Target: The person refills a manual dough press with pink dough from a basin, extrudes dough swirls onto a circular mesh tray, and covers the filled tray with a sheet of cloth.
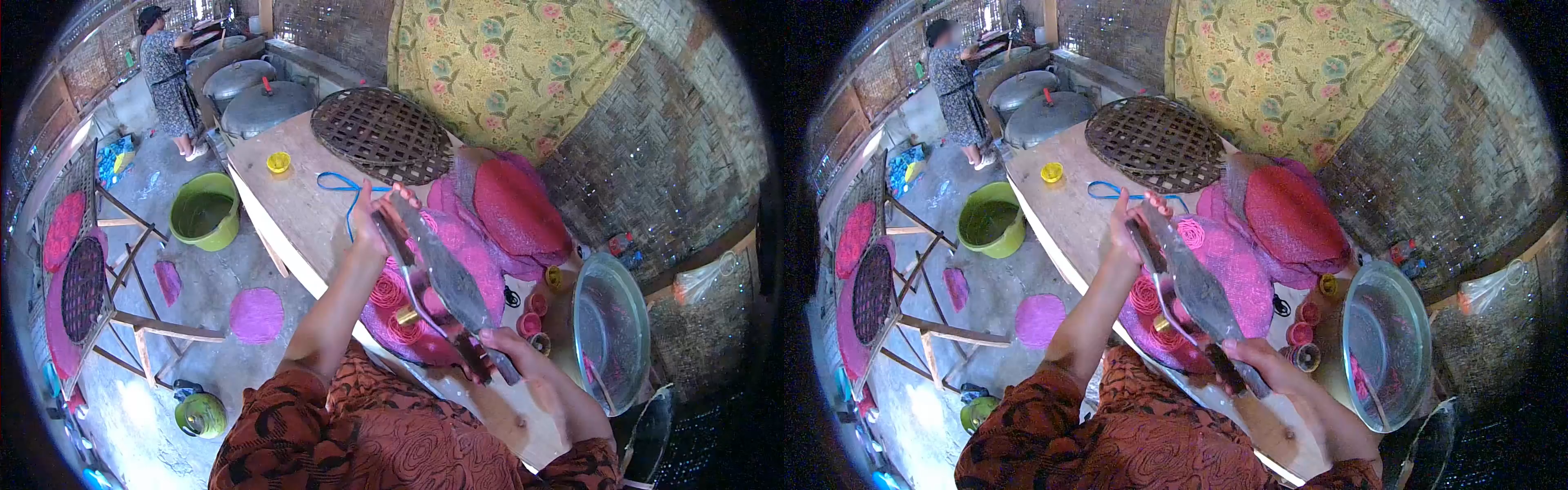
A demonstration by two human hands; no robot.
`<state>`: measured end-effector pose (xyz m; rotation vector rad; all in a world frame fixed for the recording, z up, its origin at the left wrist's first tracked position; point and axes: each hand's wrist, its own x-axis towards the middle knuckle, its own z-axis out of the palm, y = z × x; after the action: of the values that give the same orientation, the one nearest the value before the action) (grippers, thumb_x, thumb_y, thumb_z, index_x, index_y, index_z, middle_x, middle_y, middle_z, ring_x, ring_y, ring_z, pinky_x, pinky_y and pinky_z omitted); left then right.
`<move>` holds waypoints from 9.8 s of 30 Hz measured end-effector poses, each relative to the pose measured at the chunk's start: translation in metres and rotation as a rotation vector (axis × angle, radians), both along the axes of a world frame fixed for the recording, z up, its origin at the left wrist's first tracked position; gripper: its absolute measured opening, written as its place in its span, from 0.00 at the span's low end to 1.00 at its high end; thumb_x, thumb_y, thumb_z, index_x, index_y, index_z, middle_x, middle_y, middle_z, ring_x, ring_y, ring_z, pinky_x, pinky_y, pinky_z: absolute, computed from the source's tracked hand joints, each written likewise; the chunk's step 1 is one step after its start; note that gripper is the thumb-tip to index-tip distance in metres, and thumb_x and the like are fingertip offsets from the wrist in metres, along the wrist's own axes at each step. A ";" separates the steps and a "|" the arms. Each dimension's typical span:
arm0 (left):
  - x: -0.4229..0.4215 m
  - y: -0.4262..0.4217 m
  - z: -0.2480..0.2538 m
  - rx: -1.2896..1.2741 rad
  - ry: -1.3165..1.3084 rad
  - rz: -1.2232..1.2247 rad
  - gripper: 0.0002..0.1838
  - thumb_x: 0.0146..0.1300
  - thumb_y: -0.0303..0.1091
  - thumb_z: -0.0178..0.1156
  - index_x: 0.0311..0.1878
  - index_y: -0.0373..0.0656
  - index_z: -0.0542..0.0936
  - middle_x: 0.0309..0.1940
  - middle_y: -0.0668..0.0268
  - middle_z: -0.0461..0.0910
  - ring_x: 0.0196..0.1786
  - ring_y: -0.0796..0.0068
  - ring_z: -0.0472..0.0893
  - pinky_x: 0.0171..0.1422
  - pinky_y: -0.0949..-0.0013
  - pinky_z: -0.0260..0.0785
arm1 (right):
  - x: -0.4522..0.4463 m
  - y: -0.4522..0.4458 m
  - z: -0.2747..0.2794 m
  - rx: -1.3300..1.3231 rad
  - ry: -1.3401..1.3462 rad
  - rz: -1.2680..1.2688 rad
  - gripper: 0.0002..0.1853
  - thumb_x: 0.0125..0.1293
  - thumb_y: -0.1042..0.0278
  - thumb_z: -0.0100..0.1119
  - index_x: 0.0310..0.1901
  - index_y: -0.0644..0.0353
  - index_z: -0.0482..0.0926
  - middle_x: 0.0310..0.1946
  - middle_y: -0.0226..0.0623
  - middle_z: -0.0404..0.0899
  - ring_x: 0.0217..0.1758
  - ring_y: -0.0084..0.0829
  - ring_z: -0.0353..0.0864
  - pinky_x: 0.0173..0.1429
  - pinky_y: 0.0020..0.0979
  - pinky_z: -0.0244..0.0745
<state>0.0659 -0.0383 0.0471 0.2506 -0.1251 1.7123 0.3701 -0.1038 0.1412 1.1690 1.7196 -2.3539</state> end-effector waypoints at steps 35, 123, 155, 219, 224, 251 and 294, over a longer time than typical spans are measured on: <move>0.106 0.029 -0.008 -0.286 -0.063 -0.069 0.25 0.66 0.60 0.39 0.26 0.48 0.69 0.20 0.69 0.68 0.26 0.69 0.71 0.39 0.61 0.67 | 0.082 0.004 0.030 0.123 -0.411 -0.097 0.33 0.67 0.34 0.38 0.45 0.63 0.74 0.24 0.38 0.78 0.23 0.26 0.78 0.28 0.26 0.73; 0.000 0.059 -0.003 -0.148 -0.169 0.079 0.29 0.66 0.63 0.30 0.19 0.51 0.62 0.10 0.75 0.54 0.14 0.78 0.57 0.25 0.71 0.52 | -0.017 0.083 -0.012 0.660 -0.598 0.050 0.41 0.68 0.34 0.29 0.35 0.74 0.77 0.23 0.51 0.77 0.33 0.44 0.79 0.45 0.41 0.69; 0.053 -0.081 0.093 0.417 1.963 0.613 0.29 0.56 0.42 0.64 0.60 0.43 0.69 0.57 0.53 0.71 0.60 0.56 0.70 0.64 0.56 0.61 | -0.008 0.046 0.093 0.640 -0.016 0.067 0.25 0.69 0.44 0.46 0.33 0.62 0.78 0.16 0.30 0.72 0.16 0.28 0.70 0.23 0.35 0.66; 0.336 0.115 0.059 -0.207 0.753 -0.967 0.14 0.55 0.48 0.54 0.28 0.51 0.64 0.20 0.72 0.63 0.20 0.76 0.65 0.21 0.71 0.56 | 0.274 0.023 0.027 0.710 -1.230 -0.179 0.14 0.56 0.65 0.53 0.43 0.59 0.80 0.37 0.50 0.81 0.42 0.47 0.81 0.45 0.46 0.76; 0.335 0.118 0.056 -0.222 0.744 -0.996 0.14 0.57 0.48 0.53 0.29 0.50 0.64 0.21 0.72 0.63 0.20 0.76 0.65 0.21 0.71 0.56 | 0.258 0.061 -0.011 0.775 -1.063 -0.122 0.15 0.55 0.63 0.53 0.41 0.60 0.79 0.36 0.52 0.81 0.41 0.48 0.81 0.44 0.47 0.76; 0.274 0.113 0.184 0.168 1.591 -0.035 0.15 0.51 0.32 0.65 0.42 0.43 0.75 0.32 0.68 0.76 0.36 0.76 0.76 0.41 0.70 0.71 | 0.368 -0.038 0.136 0.301 -0.192 -0.542 0.22 0.68 0.61 0.55 0.60 0.59 0.71 0.21 0.21 0.71 0.22 0.10 0.66 0.22 0.15 0.58; 0.284 0.114 0.161 1.106 2.136 0.865 0.12 0.55 0.47 0.60 0.35 0.51 0.77 0.29 0.63 0.78 0.37 0.58 0.80 0.38 0.57 0.71 | 0.203 -0.035 0.154 2.110 -1.159 0.017 0.18 0.54 0.69 0.54 0.49 0.53 0.76 0.21 0.29 0.71 0.23 0.29 0.76 0.27 0.31 0.73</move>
<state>0.3496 0.0752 0.2078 3.0033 0.7361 1.0316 0.5731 -0.1383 0.2955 1.5197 2.6412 1.1254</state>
